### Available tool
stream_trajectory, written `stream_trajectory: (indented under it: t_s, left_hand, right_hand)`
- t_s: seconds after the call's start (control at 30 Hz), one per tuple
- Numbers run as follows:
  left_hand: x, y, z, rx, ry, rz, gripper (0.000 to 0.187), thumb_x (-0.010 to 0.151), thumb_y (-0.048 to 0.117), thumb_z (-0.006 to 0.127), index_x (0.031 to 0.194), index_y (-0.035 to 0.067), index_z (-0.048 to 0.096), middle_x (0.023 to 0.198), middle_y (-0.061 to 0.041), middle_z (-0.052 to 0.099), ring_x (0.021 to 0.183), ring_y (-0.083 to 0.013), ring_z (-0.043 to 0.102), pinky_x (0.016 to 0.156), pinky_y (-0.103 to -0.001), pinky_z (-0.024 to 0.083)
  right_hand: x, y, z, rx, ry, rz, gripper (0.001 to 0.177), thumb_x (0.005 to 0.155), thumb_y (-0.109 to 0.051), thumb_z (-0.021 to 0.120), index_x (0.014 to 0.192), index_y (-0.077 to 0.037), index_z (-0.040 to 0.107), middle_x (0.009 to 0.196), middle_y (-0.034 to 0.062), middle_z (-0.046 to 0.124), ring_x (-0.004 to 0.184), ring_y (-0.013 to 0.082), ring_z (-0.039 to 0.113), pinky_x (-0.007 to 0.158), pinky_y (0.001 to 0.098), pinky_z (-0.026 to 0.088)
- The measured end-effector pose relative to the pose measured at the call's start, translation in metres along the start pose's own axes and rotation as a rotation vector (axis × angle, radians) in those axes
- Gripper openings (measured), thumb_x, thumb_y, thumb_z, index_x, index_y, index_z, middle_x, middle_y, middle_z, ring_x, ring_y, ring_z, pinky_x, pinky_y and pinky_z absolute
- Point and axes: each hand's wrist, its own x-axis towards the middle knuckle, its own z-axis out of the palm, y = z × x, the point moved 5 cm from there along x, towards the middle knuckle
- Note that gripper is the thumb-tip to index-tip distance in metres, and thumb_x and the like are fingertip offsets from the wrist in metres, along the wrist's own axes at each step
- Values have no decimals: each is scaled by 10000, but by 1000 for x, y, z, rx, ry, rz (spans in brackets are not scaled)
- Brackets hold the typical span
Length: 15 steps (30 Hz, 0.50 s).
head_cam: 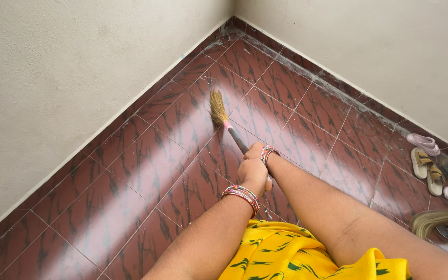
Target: The person sweeps the tiled balcony floor using a broom.
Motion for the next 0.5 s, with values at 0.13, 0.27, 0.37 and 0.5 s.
stream_trajectory:
  t_s: [0.13,0.27,0.37,0.5]
  left_hand:
    - [-59,6,-12,-81,-78,4,372,992,242,445,1081,-46,663,880,-177,720,686,-271,700,586,-408,512]
    - [-87,12,-11,-165,-70,117,367,981,209,407,1047,-53,656,860,-176,700,608,-270,661,524,-408,488]
    - [-91,12,-8,-134,-43,139,369,977,216,390,1035,-38,651,851,-192,698,585,-272,672,504,-402,506]
    - [-89,6,-3,-126,-8,119,365,969,203,397,1019,-55,650,836,-212,706,557,-277,664,504,-407,493]
  right_hand:
    - [-5,-1,-15,115,48,26,281,812,-320,781,919,-61,794,883,146,773,817,235,733,750,408,562]
    - [-11,-1,-26,101,52,-35,288,829,-325,772,907,-49,783,858,147,765,797,239,734,744,396,557]
    - [-14,-2,-25,167,38,-54,282,814,-337,774,915,-75,780,864,120,777,807,217,736,756,382,549]
    - [-15,-2,-15,164,17,-56,300,799,-331,787,946,-69,791,900,143,777,832,233,740,769,406,564]
